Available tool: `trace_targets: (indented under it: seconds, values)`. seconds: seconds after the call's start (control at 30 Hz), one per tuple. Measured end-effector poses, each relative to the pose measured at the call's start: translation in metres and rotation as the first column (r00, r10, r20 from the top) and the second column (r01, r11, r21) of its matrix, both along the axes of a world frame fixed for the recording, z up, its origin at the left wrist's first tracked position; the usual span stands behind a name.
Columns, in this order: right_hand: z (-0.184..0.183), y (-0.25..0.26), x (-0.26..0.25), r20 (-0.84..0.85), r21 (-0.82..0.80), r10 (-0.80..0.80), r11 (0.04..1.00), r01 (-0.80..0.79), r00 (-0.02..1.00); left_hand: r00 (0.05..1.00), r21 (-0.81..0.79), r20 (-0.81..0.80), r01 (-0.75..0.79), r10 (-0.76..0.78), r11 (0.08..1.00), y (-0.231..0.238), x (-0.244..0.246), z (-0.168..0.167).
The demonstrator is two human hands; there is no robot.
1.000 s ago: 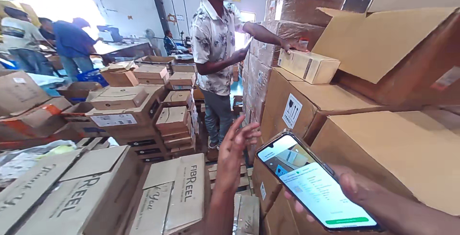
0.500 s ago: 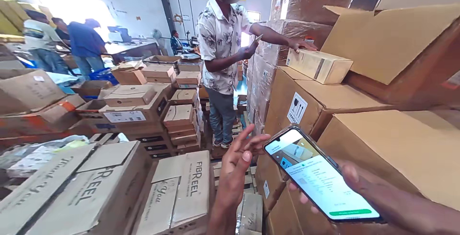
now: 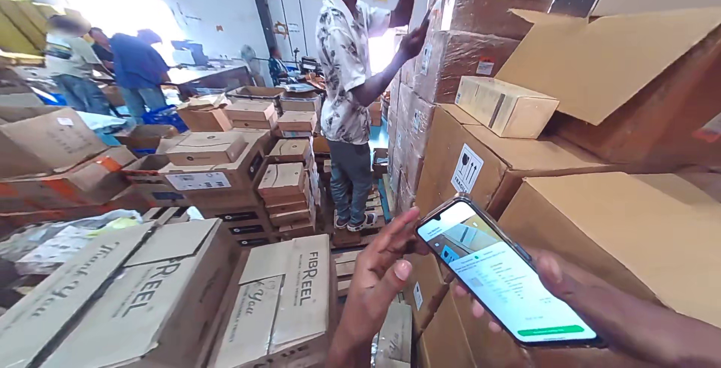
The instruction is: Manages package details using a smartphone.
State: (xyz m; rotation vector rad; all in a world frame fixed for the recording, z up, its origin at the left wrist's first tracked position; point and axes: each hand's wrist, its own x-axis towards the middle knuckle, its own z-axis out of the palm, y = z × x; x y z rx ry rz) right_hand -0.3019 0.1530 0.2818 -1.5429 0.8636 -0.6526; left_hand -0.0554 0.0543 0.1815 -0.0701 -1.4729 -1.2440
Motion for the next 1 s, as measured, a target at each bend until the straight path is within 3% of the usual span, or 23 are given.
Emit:
trace_targets:
  seconds: [1.0]
  values:
    - [0.0003, -0.0008, 0.001, 0.011, -0.017, 0.0, 1.0, 0.0, 1.0, 0.999, -0.041, -0.009, 0.032, -0.033, 0.999, -0.0042, -0.0058, -0.0055]
